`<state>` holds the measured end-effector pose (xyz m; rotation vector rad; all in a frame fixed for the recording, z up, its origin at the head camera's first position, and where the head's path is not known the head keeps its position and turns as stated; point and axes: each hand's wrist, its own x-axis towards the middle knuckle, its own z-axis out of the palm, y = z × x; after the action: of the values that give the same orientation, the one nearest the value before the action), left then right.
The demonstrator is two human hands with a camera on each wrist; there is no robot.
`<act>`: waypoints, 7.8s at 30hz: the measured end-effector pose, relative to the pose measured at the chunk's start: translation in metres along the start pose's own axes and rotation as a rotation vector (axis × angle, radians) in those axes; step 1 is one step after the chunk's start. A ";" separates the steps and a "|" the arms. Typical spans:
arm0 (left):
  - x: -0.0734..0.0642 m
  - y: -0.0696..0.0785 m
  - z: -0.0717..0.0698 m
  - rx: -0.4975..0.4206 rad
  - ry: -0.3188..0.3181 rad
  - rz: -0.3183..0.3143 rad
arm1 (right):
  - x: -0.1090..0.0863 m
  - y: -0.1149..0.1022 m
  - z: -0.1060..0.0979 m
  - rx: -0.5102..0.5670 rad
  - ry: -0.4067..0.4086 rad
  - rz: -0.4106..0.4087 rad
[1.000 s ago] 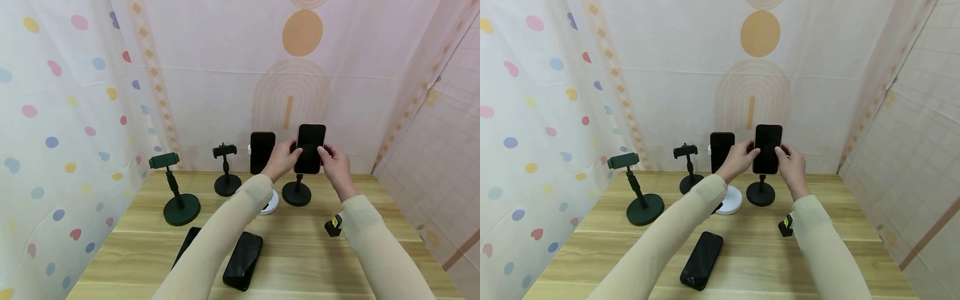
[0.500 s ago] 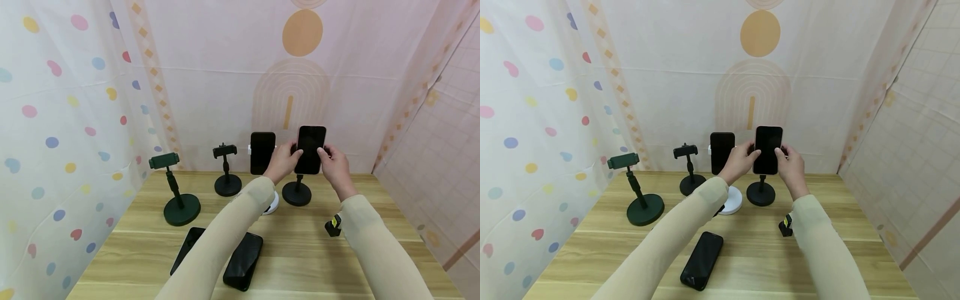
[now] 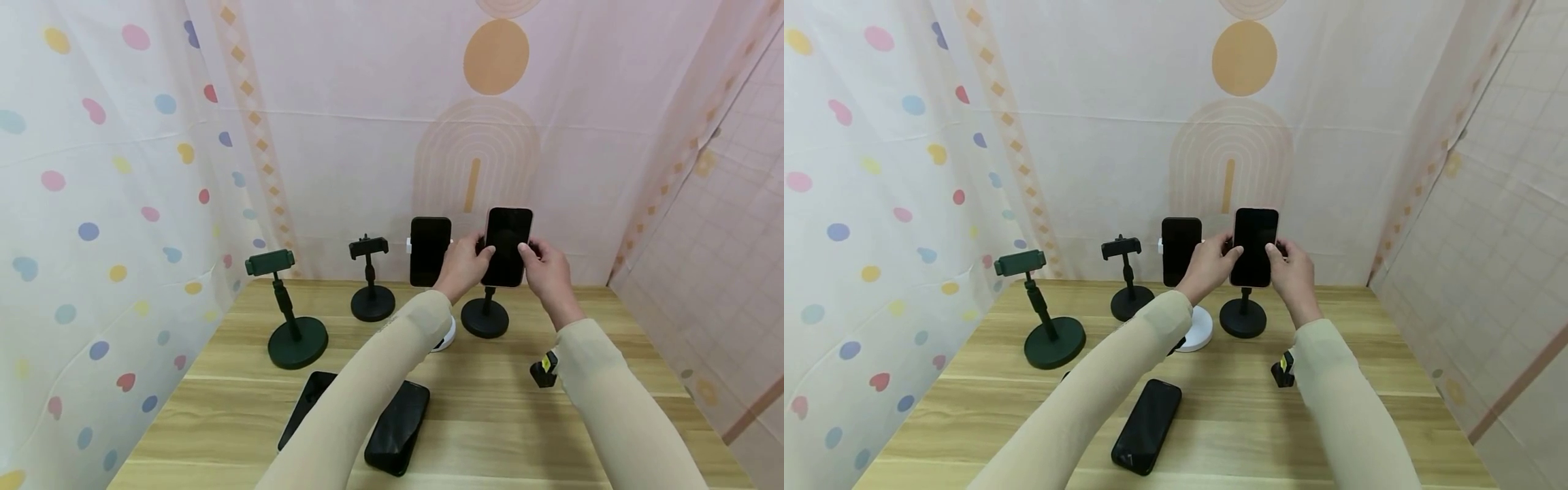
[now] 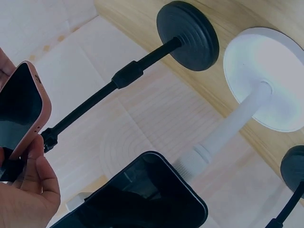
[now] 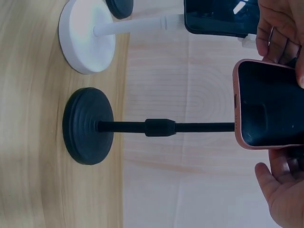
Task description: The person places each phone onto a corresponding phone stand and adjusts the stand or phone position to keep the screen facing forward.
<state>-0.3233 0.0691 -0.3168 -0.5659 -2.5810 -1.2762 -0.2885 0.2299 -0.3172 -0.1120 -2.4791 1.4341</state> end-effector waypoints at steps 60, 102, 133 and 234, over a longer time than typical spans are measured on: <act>-0.040 -0.039 -0.009 0.076 -0.264 0.040 | -0.035 0.033 0.018 0.104 -0.057 0.058; -0.072 -0.096 -0.018 0.234 -0.394 0.019 | -0.074 0.070 0.051 -0.052 -0.171 0.075; -0.097 -0.151 -0.031 0.386 -0.414 -0.007 | -0.111 0.077 0.083 -0.423 -0.415 -0.067; -0.043 -0.113 -0.134 1.183 -0.001 0.417 | -0.134 0.065 0.091 -0.719 -0.457 -0.240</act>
<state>-0.3304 -0.1105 -0.3316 -0.7236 -2.4484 0.4148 -0.1894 0.1588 -0.4421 0.4023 -3.1255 0.4539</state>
